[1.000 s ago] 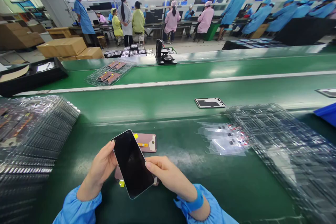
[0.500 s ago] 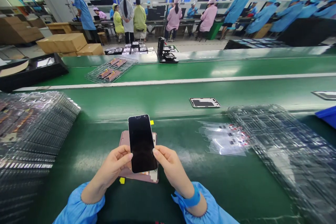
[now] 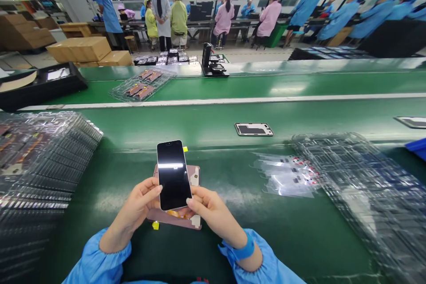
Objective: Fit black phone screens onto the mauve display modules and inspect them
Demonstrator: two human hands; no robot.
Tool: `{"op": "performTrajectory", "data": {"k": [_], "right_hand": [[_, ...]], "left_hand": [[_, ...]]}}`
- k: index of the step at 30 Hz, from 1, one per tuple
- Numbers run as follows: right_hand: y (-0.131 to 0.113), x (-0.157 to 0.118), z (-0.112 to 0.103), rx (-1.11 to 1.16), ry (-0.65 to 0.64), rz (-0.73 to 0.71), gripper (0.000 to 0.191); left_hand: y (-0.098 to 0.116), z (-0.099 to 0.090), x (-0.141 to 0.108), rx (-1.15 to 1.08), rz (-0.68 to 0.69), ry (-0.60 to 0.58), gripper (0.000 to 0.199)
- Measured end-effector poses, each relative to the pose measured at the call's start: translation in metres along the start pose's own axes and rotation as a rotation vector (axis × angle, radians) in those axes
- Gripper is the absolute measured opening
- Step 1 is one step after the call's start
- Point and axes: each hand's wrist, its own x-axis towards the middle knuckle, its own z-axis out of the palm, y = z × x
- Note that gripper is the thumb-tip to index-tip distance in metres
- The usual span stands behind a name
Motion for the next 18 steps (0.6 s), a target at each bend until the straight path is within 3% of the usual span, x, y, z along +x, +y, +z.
{"op": "performTrajectory", "data": {"k": [6, 9, 13, 18], "right_hand": [[0.009, -0.001, -0.003, -0.052, 0.142, -0.070, 0.038], [0.010, -0.001, -0.004, -0.071, 0.176, -0.083, 0.040], [0.008, -0.001, -0.002, -0.094, 0.190, -0.100, 0.043], [0.006, -0.001, -0.001, 0.031, 0.166, -0.071, 0.048]], "left_hand": [[-0.005, 0.003, -0.002, 0.295, -0.040, -0.107, 0.044], [-0.010, 0.005, -0.003, 0.464, -0.025, -0.066, 0.045], [-0.011, 0.007, -0.004, 0.511, 0.021, -0.032, 0.044], [-0.011, 0.003, -0.002, 0.524, 0.020, -0.027, 0.044]]}}
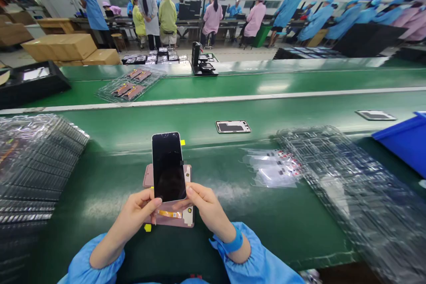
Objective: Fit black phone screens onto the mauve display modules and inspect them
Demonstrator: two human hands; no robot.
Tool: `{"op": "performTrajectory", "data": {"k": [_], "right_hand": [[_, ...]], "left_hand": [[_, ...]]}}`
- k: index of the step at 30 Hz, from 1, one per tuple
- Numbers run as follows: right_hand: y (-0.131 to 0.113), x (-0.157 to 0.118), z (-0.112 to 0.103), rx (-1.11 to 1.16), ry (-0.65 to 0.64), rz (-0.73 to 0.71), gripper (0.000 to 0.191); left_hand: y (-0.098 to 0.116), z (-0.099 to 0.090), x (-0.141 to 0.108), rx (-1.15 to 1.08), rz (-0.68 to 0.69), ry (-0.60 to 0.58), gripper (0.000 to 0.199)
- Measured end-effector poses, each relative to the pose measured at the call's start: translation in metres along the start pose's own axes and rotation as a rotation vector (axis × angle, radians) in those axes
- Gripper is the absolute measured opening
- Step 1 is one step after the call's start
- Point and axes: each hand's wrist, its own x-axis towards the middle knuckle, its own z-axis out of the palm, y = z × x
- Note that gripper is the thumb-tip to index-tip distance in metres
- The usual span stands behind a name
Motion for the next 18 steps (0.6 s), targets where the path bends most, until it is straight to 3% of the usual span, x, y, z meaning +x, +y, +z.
{"op": "performTrajectory", "data": {"k": [7, 11, 13, 15, 18], "right_hand": [[-0.003, 0.004, 0.000, -0.043, 0.001, -0.015, 0.041], [-0.003, 0.004, -0.001, -0.078, 0.014, -0.037, 0.038], [-0.002, 0.004, -0.001, -0.062, -0.020, -0.020, 0.039], [-0.001, 0.003, 0.001, -0.064, -0.087, 0.011, 0.042], [0.004, 0.004, 0.007, -0.121, -0.189, 0.073, 0.045]], "left_hand": [[-0.002, 0.001, 0.001, -0.093, -0.125, 0.004, 0.052], [0.006, -0.003, 0.002, -0.134, -0.165, -0.104, 0.046], [0.015, -0.011, 0.005, -0.203, -0.061, -0.155, 0.044], [0.025, -0.022, 0.011, -0.307, 0.037, -0.120, 0.053], [0.039, -0.045, 0.026, -0.347, -0.019, -0.008, 0.051]]}}
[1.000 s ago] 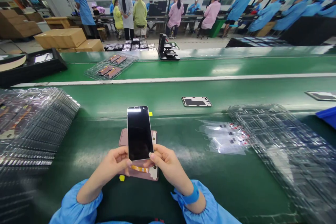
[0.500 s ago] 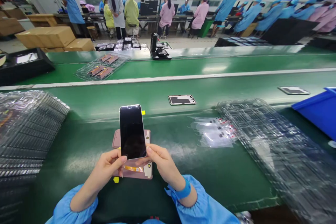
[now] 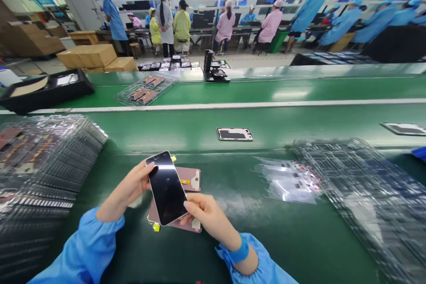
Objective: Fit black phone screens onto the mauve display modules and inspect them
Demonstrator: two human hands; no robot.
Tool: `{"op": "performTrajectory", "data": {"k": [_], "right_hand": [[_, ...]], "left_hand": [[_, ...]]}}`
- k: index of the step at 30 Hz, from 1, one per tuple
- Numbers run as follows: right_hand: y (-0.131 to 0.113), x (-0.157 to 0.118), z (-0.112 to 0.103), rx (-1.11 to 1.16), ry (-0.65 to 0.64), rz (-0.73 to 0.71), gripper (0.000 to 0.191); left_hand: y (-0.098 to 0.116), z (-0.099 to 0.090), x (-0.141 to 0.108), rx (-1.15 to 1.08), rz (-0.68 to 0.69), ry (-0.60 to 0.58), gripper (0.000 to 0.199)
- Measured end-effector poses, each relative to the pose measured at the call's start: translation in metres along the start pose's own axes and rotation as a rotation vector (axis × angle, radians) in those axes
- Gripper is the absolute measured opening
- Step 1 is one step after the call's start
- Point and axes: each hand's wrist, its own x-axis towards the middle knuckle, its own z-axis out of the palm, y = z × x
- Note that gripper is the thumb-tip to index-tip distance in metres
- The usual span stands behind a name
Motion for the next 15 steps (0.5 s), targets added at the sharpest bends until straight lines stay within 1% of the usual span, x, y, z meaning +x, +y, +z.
{"op": "performTrajectory", "data": {"k": [1, 2, 4, 6, 8, 11, 13, 15], "right_hand": [[0.003, 0.001, 0.002, -0.020, 0.003, 0.013, 0.048], [0.006, 0.003, 0.004, -0.041, 0.032, 0.016, 0.051], [0.015, 0.005, 0.005, -0.107, 0.153, -0.017, 0.058], [0.025, 0.008, 0.004, -0.240, 0.278, -0.088, 0.060], [0.036, 0.010, 0.001, -0.407, 0.339, -0.155, 0.054], [0.051, 0.011, -0.006, -0.565, 0.359, -0.229, 0.046], [0.058, 0.012, -0.013, -0.597, 0.352, -0.265, 0.045], [0.062, 0.014, -0.021, -0.611, 0.311, -0.277, 0.044]], "left_hand": [[0.006, -0.007, 0.007, 0.020, -0.024, 0.036, 0.048], [0.011, -0.014, 0.015, 0.042, -0.037, 0.069, 0.046], [0.018, -0.029, 0.035, 0.071, -0.019, 0.155, 0.043], [0.023, -0.043, 0.057, 0.099, 0.045, 0.288, 0.040], [0.027, -0.057, 0.078, 0.158, 0.099, 0.440, 0.036], [0.035, -0.078, 0.097, 0.314, 0.155, 0.654, 0.036], [0.046, -0.093, 0.100, 0.454, 0.200, 0.796, 0.039], [0.065, -0.110, 0.096, 0.610, 0.244, 0.899, 0.042]]}}
